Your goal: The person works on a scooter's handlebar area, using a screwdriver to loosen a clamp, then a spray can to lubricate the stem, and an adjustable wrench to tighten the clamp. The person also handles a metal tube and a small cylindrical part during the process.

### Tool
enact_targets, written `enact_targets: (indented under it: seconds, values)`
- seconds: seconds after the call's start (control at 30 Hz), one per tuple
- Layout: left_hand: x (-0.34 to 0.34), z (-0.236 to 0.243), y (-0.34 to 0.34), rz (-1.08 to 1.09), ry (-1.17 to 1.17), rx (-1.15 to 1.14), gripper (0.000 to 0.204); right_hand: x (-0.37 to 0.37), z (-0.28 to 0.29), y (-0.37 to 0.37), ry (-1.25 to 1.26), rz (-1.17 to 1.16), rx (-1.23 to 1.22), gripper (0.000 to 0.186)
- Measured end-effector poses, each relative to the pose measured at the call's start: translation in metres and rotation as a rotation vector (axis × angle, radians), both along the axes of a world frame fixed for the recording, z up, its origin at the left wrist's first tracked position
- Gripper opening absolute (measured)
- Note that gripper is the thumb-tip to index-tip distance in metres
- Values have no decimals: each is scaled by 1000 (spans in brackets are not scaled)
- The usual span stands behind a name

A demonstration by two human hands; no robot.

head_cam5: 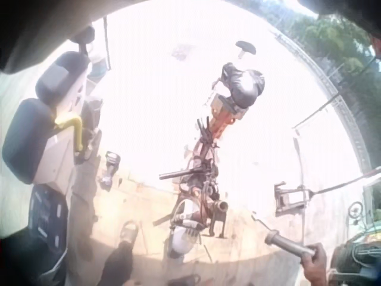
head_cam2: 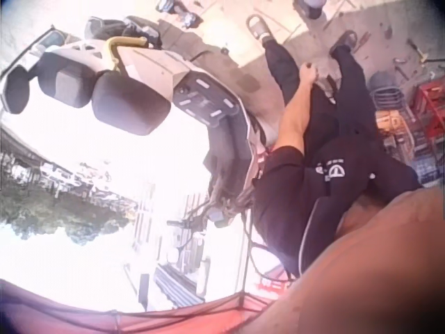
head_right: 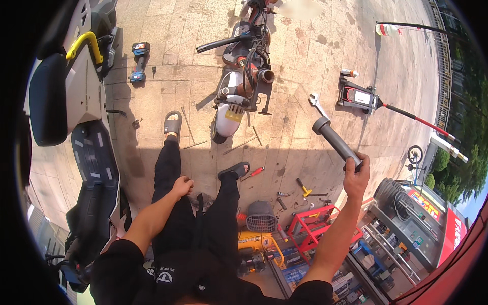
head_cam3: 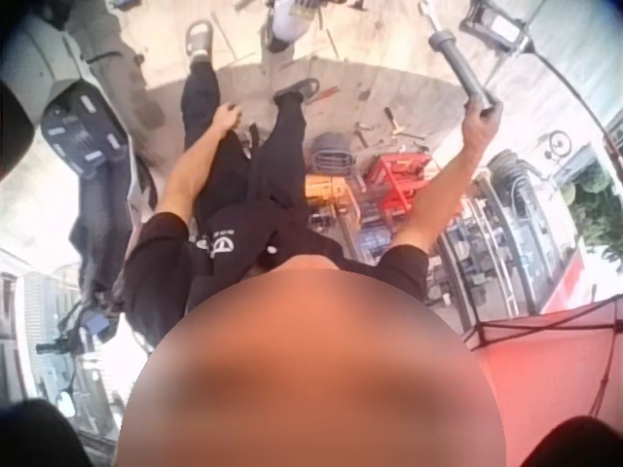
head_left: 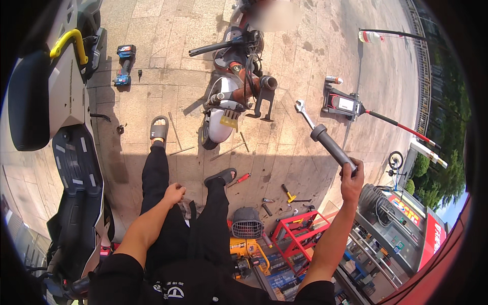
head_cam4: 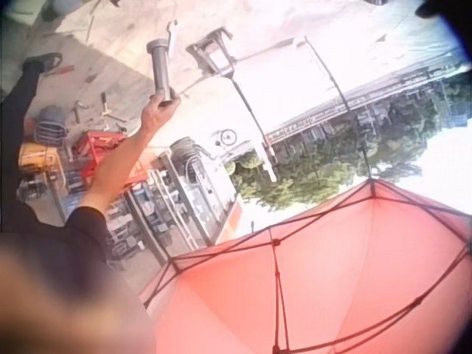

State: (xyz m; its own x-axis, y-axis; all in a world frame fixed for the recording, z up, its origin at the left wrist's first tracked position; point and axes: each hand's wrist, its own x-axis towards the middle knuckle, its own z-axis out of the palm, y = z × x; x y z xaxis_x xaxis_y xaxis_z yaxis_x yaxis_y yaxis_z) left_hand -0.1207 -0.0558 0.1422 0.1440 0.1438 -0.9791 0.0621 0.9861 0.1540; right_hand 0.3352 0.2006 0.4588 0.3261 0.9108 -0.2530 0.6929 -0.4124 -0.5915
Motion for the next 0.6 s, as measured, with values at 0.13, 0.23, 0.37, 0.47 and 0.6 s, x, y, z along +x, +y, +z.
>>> enact_targets:
  seconds: [0.13,0.23,0.37,0.47,0.6]
  values:
    - [33,13,24,-218,-11,4,30,63,-70,-170,-125,-356,-119,31]
    - [95,23,32,-348,-100,-72,32,100,-154,-301,-102,-643,-156,32]
    - [205,30,-5,-519,-227,-179,29,142,-271,-446,-252,-899,-282,41]
    - [287,26,-54,-771,-273,-316,29,188,-335,-520,-171,-1109,-474,50]
    - [357,14,-116,-1023,-334,-463,29,258,-411,-593,-201,-1244,-545,47]
